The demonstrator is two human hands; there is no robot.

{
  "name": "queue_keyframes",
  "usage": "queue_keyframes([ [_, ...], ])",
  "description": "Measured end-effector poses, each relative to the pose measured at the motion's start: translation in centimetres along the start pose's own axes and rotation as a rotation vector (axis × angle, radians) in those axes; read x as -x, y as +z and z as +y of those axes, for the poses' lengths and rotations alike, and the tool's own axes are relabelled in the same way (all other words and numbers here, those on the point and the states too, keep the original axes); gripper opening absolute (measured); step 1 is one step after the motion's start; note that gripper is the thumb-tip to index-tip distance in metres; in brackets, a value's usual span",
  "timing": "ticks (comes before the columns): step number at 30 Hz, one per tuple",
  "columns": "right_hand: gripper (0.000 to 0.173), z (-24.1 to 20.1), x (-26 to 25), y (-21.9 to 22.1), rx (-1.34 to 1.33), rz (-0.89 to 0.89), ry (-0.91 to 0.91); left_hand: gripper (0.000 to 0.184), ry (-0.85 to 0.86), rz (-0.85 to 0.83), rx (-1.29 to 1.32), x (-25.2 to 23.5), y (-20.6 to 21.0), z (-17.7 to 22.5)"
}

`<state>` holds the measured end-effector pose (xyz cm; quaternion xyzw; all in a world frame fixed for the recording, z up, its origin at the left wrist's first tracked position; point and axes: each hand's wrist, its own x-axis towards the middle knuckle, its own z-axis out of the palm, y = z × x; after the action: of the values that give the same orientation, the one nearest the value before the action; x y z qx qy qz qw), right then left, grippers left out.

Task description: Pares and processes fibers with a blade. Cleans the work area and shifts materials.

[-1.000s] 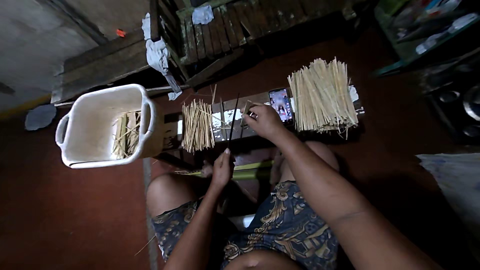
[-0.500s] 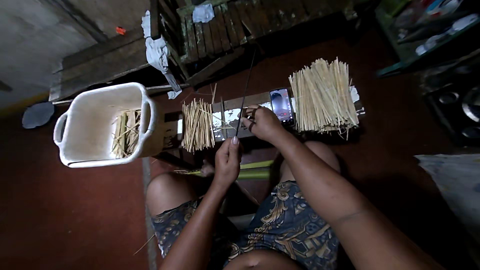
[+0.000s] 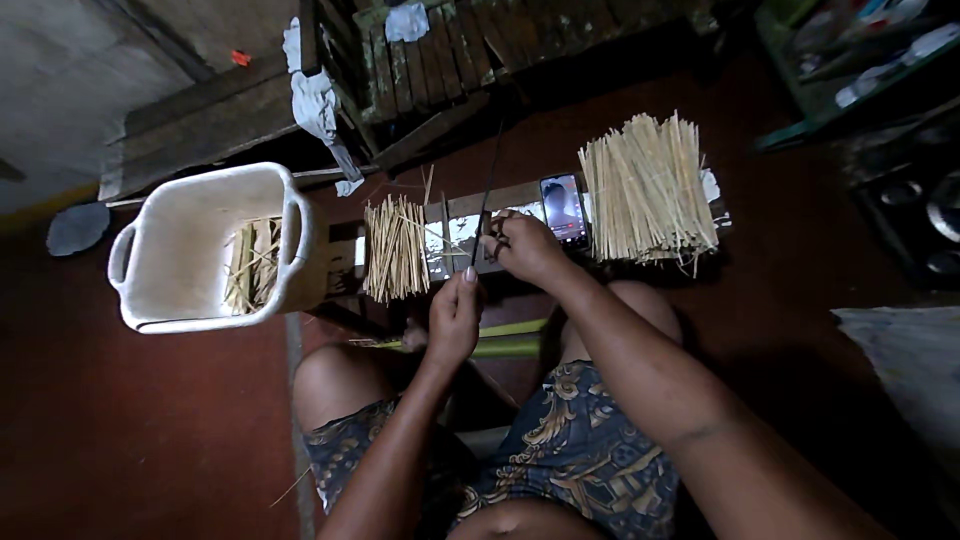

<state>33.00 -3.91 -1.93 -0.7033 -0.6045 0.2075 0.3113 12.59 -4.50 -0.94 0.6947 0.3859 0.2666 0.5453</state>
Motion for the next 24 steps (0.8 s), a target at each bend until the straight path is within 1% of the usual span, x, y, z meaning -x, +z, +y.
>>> queue_keyframes([
  [3, 0.025, -0.5, 0.2, -1.1, -0.051, 0.061, -0.041, 0.048, 0.084, -0.027, 0.039, 0.3, -0.1, 0.7],
  [4, 0.025, -0.2, 0.0, -1.1, -0.043, 0.046, -0.031, 0.048, 0.075, -0.044, 0.032, 0.2, -0.1, 0.2],
  [6, 0.024, 1.0, -0.2, 0.0, -0.001, -0.051, 0.061, 0.049, 0.011, -0.093, -0.033, 0.3, -0.3, -0.8],
  [7, 0.025, 1.6, -0.4, 0.4, 0.036, -0.070, 0.081, 0.049, 0.013, -0.108, -0.072, 0.0, -0.4, -0.6],
  [8, 0.026, 1.8, -0.6, 0.3, 0.063, -0.056, 0.065, 0.048, 0.041, -0.100, -0.091, -0.2, -0.3, -0.1],
  [11, 0.024, 0.7, 0.0, -0.9, 0.020, -0.008, 0.043, 0.046, 0.118, -0.036, -0.118, 0.0, -0.1, 0.0],
  [14, 0.025, 1.2, -0.1, -0.1, 0.044, -0.102, 0.135, 0.047, 0.000, -0.040, -0.113, -0.4, -0.5, -1.3],
  [15, 0.026, 1.1, -0.4, -0.2, 0.059, -0.102, 0.146, 0.048, 0.001, -0.033, -0.098, -0.8, -0.5, -0.9],
  [17, 0.028, 0.7, -0.2, -0.8, 0.052, -0.044, 0.114, 0.049, 0.050, -0.014, -0.056, -0.6, -0.3, -0.3],
  [18, 0.028, 0.5, 0.0, -1.0, 0.037, -0.015, 0.088, 0.049, 0.067, -0.010, -0.032, -0.5, -0.3, -0.5],
  [19, 0.026, 0.6, -0.2, -1.1, 0.030, -0.004, 0.068, 0.050, 0.044, -0.013, -0.039, -0.7, -0.4, -1.1],
  [21, 0.022, 1.2, 0.0, -0.3, 0.056, -0.082, 0.112, 0.052, -0.076, -0.034, -0.085, -0.5, -0.7, -2.8],
  [22, 0.024, 1.3, -0.2, -0.3, 0.080, -0.115, 0.147, 0.052, -0.086, -0.030, -0.093, -0.8, -0.9, -3.0],
  [24, 0.026, 1.2, -0.4, -0.6, 0.075, -0.087, 0.204, 0.052, -0.034, -0.005, -0.046, -0.7, -0.8, -2.6],
])
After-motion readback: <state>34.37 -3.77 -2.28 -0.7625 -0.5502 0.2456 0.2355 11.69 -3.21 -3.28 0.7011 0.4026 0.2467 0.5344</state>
